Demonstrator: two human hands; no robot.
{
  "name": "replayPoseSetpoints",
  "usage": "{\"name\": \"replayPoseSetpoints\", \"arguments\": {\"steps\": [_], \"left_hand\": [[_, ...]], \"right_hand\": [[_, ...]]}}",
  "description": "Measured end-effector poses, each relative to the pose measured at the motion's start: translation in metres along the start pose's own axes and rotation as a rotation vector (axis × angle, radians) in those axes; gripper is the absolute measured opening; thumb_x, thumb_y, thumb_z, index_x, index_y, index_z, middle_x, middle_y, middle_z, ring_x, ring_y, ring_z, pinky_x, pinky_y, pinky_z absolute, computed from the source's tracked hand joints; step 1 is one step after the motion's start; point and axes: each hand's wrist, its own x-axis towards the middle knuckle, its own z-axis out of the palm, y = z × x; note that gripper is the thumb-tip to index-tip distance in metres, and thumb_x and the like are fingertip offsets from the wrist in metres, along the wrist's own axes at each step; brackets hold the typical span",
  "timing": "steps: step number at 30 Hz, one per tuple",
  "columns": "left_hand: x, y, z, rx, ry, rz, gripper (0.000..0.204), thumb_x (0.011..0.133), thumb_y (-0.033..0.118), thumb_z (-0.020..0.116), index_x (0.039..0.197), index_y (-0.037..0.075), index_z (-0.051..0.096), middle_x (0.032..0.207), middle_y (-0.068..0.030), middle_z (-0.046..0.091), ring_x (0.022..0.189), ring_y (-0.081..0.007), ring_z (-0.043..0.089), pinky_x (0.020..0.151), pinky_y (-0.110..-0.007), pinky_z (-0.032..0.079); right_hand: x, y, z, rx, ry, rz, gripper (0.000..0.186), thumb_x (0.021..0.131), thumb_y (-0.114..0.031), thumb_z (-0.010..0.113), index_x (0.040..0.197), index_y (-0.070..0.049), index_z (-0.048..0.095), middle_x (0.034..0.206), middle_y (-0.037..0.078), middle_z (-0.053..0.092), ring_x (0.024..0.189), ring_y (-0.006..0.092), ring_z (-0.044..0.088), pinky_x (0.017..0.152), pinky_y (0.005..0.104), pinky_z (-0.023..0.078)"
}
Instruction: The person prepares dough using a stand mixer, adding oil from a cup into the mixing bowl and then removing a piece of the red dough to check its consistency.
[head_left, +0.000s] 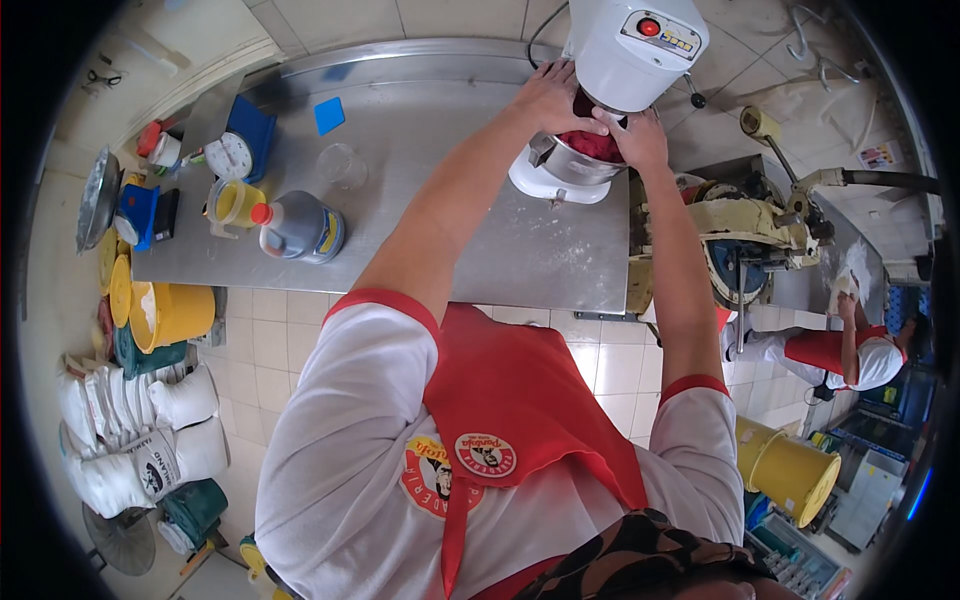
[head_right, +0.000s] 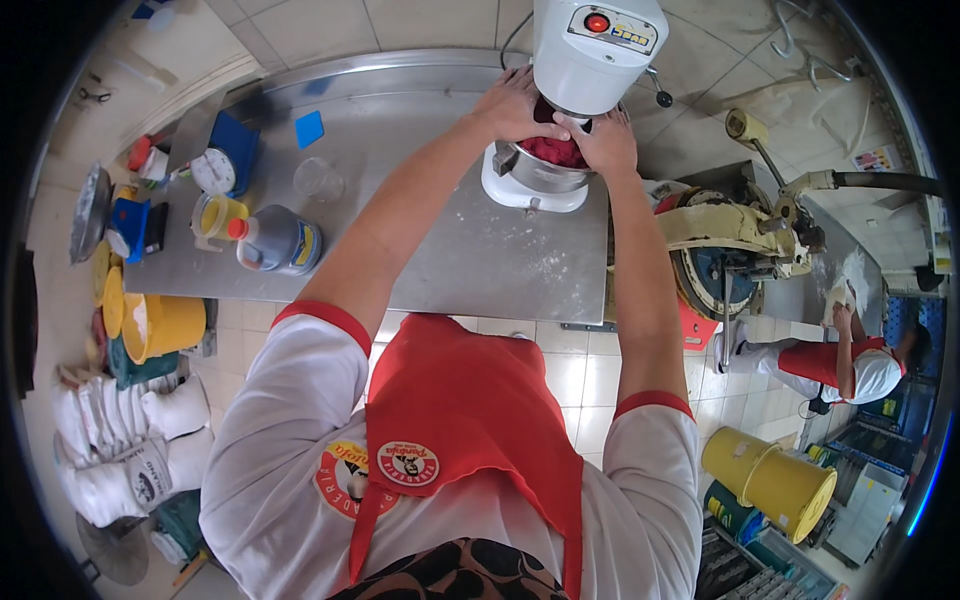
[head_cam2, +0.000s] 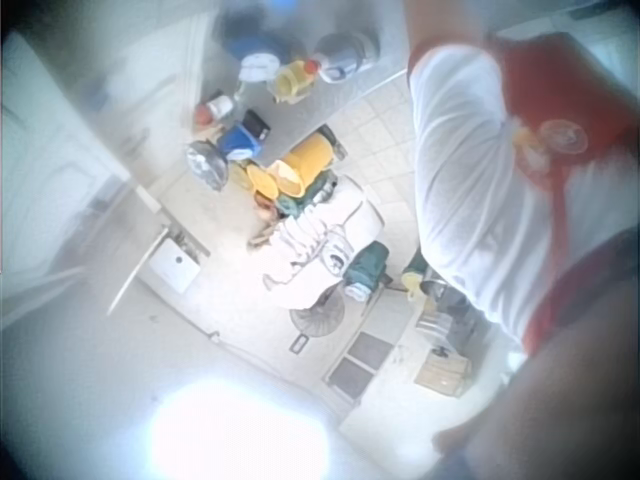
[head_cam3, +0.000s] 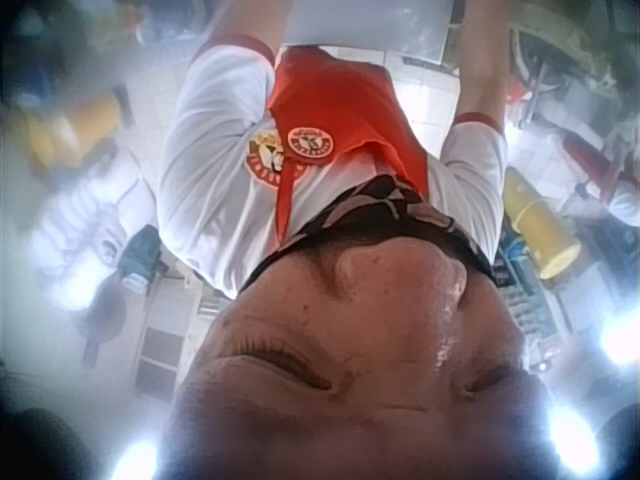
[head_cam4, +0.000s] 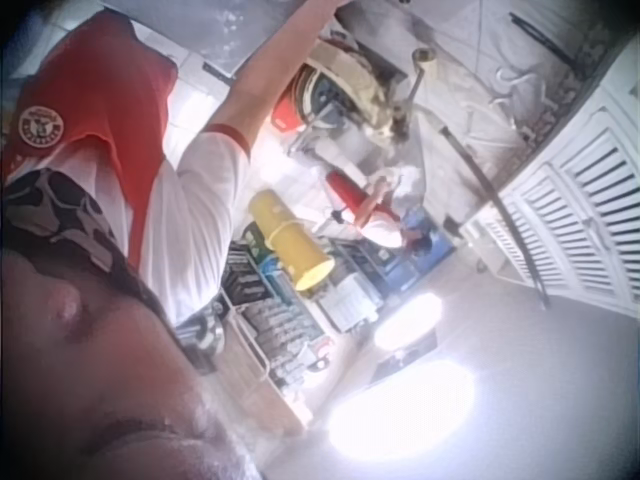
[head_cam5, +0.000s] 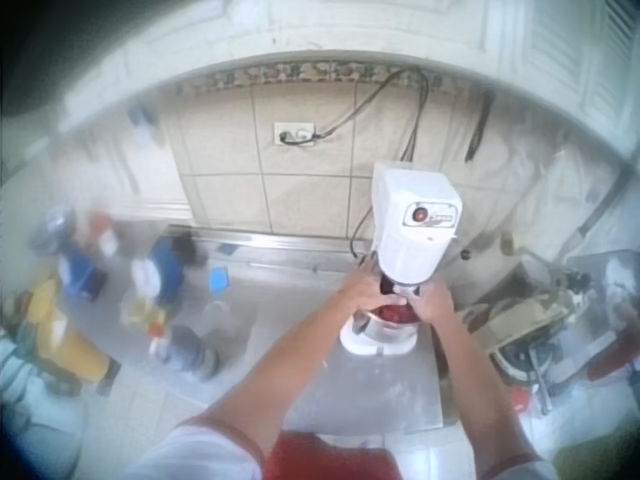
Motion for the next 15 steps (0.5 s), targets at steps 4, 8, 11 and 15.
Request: {"name": "replayPoseSetpoints", "arguments": {"steps": [4,8,11,15], "left_hand": [[0.002,0.005,-0.004,-0.001,-0.014,0.022,0.144,0.07,0.102,0.057,0.169,0.002,0.026,0.176,-0.0199,0.025,0.164,-0.0351,0.02,0.135,-0.051,0.014],[0.003,0.001,-0.003,-0.014,-0.008,0.011,0.145,0.07,0.103,0.056,0.169,0.0,0.026,0.176,-0.0209,0.025,0.165,-0.0349,0.019,0.135,-0.051,0.014],[0.005,0.004,-0.001,-0.02,0.012,0.013,0.145,0.071,0.103,0.055,0.169,0.0,0.026,0.176,-0.0218,0.025,0.165,-0.0353,0.019,0.135,-0.05,0.014],[0.003,-0.004,0.004,-0.004,0.032,0.004,0.143,0.073,0.102,0.053,0.169,-0.001,0.025,0.176,-0.0222,0.025,0.164,-0.0358,0.02,0.135,-0.05,0.014]], "right_hand": [[-0.001,0.003,0.001,-0.056,0.011,-0.017,0.097,0.092,-0.081,0.058,0.146,0.0,0.061,0.15,0.028,0.059,0.145,0.043,0.05,0.126,0.0485,0.035],[0.0,0.005,0.006,0.01,0.043,0.005,0.098,0.092,-0.081,0.057,0.147,0.0,0.06,0.151,0.027,0.059,0.145,0.043,0.05,0.126,0.0487,0.036],[0.001,0.006,0.002,-0.009,0.024,0.001,0.096,0.093,-0.079,0.057,0.148,-0.001,0.06,0.151,0.027,0.059,0.145,0.0425,0.05,0.125,0.0487,0.037],[0.003,0.004,0.008,-0.004,0.036,0.023,0.092,0.096,-0.076,0.056,0.149,-0.001,0.059,0.152,0.027,0.058,0.146,0.0422,0.049,0.125,0.0484,0.037]]}}
